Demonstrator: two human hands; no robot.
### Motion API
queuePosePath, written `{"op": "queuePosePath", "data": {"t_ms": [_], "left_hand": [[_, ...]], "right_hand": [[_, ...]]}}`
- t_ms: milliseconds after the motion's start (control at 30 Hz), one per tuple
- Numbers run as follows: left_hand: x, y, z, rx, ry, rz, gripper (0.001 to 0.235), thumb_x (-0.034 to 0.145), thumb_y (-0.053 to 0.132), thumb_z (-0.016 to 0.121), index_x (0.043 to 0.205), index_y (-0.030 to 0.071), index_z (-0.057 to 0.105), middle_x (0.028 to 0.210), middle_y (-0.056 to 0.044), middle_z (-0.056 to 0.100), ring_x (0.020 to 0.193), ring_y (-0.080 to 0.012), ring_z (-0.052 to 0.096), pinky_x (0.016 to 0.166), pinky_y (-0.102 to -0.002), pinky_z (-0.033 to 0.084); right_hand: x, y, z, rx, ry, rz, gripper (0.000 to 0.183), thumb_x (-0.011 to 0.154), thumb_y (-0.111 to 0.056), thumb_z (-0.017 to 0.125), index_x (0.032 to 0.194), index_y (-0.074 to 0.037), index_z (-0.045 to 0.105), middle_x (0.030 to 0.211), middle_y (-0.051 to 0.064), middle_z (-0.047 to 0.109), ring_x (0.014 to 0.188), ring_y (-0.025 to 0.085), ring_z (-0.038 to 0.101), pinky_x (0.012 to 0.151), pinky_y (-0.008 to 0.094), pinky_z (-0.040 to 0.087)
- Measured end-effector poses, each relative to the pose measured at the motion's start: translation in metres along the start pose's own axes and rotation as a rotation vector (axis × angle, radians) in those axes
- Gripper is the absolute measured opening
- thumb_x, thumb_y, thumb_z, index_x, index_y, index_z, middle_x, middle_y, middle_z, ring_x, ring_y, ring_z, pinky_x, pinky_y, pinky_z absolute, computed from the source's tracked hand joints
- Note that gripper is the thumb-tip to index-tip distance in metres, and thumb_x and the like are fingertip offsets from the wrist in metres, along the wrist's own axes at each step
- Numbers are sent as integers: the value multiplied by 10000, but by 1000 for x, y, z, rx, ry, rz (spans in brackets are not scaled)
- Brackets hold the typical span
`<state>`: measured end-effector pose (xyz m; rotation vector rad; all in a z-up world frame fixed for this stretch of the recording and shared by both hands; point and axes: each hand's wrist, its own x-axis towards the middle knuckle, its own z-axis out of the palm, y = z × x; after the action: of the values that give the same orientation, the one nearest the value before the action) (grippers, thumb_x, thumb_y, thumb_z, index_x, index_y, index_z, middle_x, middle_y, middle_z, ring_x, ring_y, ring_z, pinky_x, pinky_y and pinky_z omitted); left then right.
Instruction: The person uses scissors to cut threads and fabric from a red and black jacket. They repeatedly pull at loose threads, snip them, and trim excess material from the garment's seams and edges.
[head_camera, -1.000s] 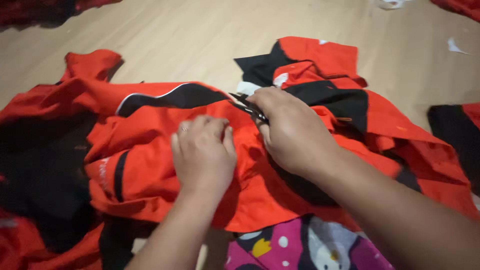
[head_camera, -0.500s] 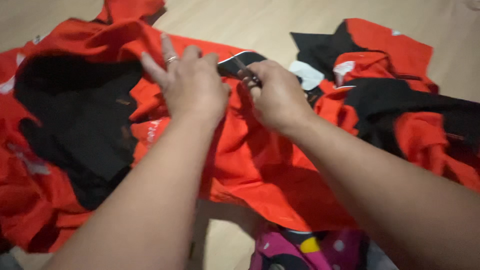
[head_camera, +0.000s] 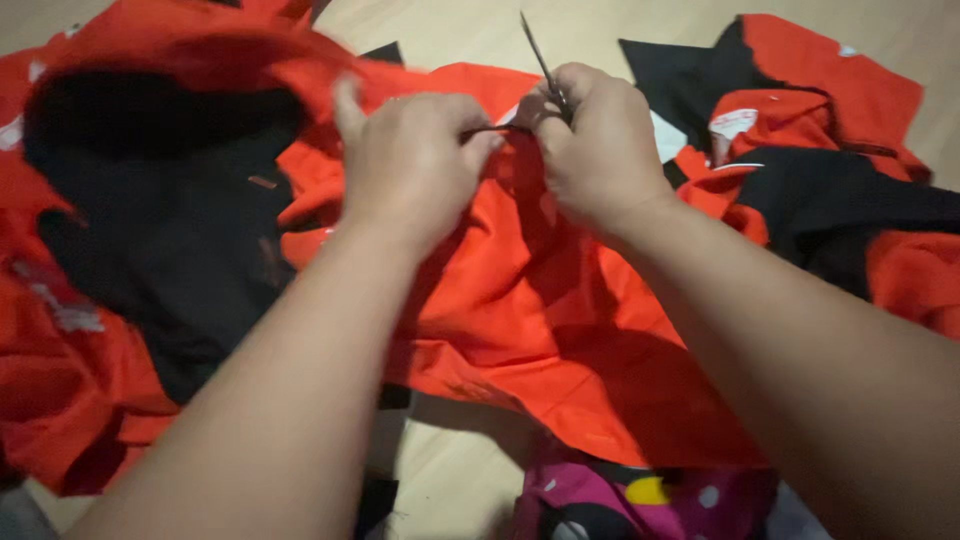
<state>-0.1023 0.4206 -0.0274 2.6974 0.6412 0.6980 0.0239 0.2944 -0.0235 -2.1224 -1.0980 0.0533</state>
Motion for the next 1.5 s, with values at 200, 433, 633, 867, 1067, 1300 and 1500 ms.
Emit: {"op": "queuePosePath", "data": {"t_ms": [200,433,633,867,1067,1300,1500], "left_hand": [[-10,19,-28,-154,-120,-27,271,865,481,779,1026,264,766,911,20,733,881,-286,647,846,-469,384],[-44,70,-29,133,357,219,98,896,369,816,847,284,822,861,43,649,895,-291,522,829,-488,305],[-82,76,-28,153,454,74,95,914,304,789,853,233,770,844,35,721,837,-297,602,714,-485,392],[-82,96,-61,-413,425,-606,210,913,343,719,800,199,821,711,37,782,690,-68,718,697,-286,518],[-82,95,-64,-986,519,-819,164,891,217,737,897,65,800,782,-23,803,706,-33,725,694,-179,595],[-94,80,-73,-732,492,-661,165,900,278,730,825,154,810,777,44,814,730,-12,717,725,-208,561],[-106,70,-63,-477,571,-384,178,937,274,713,890,127,803,825,-4,807,753,-112,755,702,-285,563]], "right_hand": [[-19,-31,-39,307,-10,326,114,980,-221,589,877,-180,615,814,-71,617,753,68,532,705,253,453],[-58,-30,-58,190,-63,136,106,991,-245,622,950,-167,680,878,-38,738,830,113,668,773,298,486],[-92,-80,-93,354,-257,606,271,1029,-335,581,923,-102,670,699,35,620,508,160,614,470,302,432],[-112,-77,-96,525,-264,453,377,1021,-192,647,709,-130,446,587,-3,439,522,112,423,499,297,401],[-112,-118,-110,625,-434,706,502,996,-423,461,900,-10,729,543,104,429,426,200,296,458,335,223],[-114,-118,-84,674,-346,639,353,1001,-386,579,975,-75,744,601,9,431,430,120,318,383,297,197],[-126,-90,-71,-336,43,-199,348,1018,-392,694,792,-154,577,647,25,538,612,255,541,452,449,353]]}}
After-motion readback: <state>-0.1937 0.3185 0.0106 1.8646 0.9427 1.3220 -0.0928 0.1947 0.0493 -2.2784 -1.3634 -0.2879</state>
